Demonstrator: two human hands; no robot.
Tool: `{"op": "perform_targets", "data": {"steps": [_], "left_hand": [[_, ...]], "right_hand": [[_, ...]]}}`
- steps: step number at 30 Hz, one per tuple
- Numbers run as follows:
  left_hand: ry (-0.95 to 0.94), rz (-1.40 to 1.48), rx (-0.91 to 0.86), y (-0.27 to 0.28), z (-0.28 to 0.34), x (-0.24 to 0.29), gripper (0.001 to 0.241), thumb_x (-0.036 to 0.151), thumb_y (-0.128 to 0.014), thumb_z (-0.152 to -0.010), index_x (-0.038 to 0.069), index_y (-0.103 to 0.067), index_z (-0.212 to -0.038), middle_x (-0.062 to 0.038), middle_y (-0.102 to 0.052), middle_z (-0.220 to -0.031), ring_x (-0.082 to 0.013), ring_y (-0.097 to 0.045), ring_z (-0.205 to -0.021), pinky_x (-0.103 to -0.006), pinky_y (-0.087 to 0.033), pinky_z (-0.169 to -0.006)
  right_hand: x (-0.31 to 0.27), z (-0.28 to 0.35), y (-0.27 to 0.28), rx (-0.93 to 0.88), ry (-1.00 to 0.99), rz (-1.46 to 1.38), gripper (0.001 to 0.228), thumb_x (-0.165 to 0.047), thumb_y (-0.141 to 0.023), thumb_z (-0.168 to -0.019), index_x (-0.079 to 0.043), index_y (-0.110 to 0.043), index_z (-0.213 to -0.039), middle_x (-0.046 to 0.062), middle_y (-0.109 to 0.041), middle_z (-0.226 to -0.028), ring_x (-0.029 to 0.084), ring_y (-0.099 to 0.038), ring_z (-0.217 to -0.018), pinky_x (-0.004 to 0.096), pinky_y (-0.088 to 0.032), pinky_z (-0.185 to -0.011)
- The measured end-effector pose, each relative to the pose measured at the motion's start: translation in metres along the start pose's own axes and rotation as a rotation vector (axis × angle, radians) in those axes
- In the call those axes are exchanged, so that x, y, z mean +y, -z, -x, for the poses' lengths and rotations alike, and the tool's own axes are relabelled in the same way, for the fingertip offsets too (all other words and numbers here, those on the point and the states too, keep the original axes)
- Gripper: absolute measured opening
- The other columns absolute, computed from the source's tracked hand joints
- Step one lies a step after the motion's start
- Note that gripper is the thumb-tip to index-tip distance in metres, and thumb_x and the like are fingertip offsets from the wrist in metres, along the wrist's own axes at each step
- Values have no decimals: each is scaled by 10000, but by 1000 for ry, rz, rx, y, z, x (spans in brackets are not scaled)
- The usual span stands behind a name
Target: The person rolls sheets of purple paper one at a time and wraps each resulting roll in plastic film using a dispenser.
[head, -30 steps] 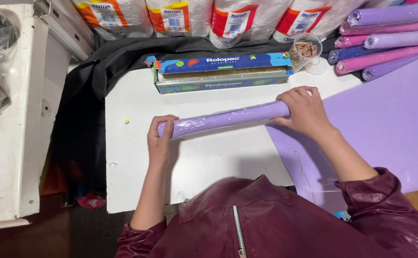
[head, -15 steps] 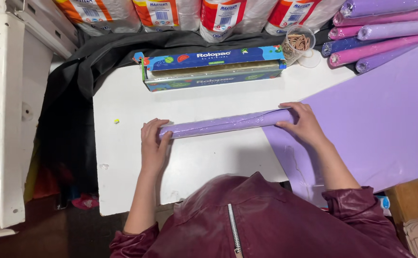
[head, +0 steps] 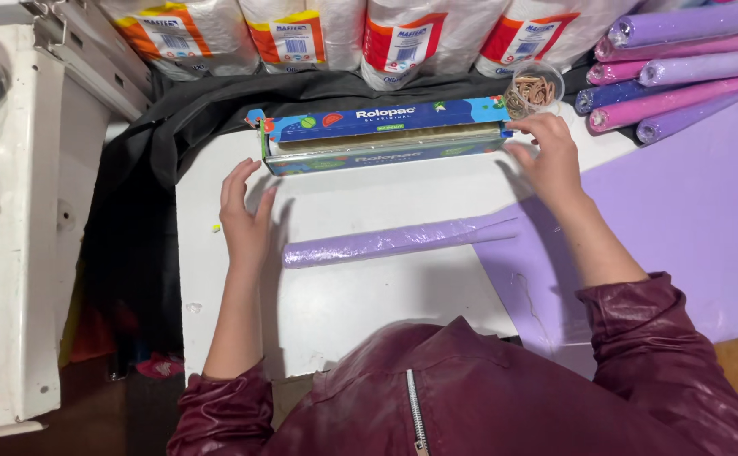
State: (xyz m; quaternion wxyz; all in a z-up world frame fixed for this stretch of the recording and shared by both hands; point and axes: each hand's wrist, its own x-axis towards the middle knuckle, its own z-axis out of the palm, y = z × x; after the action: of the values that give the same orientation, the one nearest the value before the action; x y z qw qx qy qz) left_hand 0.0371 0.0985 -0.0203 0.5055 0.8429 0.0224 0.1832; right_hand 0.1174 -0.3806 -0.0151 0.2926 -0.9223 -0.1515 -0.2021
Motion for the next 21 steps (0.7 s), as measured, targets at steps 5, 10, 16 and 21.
{"op": "perform_targets", "data": {"steps": [5, 10, 16, 21], "left_hand": [[58, 233, 19, -18, -33, -30, 366, -83, -647, -982, 54, -621, -1320, -208, -559, -1400, -415, -574, -1304, -472, -541, -1050], [82, 187, 58, -23, -43, -42, 194, -53, -686, -962, 54, -715, -1121, -153, -663, -1286, -335, -670, -1190, -379, -582, -987], [206, 238, 92, -28, -45, -45, 139, -23, -731, -950, 45, -718, -1071, -147, -714, -1231, -246, -726, -1078, -323, -603, -946], [227, 258, 97, -28, -46, -48, 121, -16, -741, -945, 25, -715, -1055, -168, -711, -1237, -258, -726, -1085, -314, -610, -934]], "right_hand": [[24, -14, -13, -181, -66, 123, 302, 57, -824, -888, -62, -767, -1160, 113, -660, -1105, 265, -700, -975, 318, -602, -825], [25, -18, -10, -196, 9, 222, 275, 27, -822, -911, -107, -783, -1147, 70, -673, -1092, 242, -705, -997, 316, -601, -845], [17, -24, -26, -179, 66, 190, 239, -92, -869, -886, -181, -795, -1095, 13, -728, -1029, 229, -692, -1041, 345, -571, -923], [-28, -38, -70, -176, 111, 75, 220, -120, -872, -860, -195, -796, -1051, -12, -758, -1008, 203, -689, -1039, 331, -550, -954]]}}
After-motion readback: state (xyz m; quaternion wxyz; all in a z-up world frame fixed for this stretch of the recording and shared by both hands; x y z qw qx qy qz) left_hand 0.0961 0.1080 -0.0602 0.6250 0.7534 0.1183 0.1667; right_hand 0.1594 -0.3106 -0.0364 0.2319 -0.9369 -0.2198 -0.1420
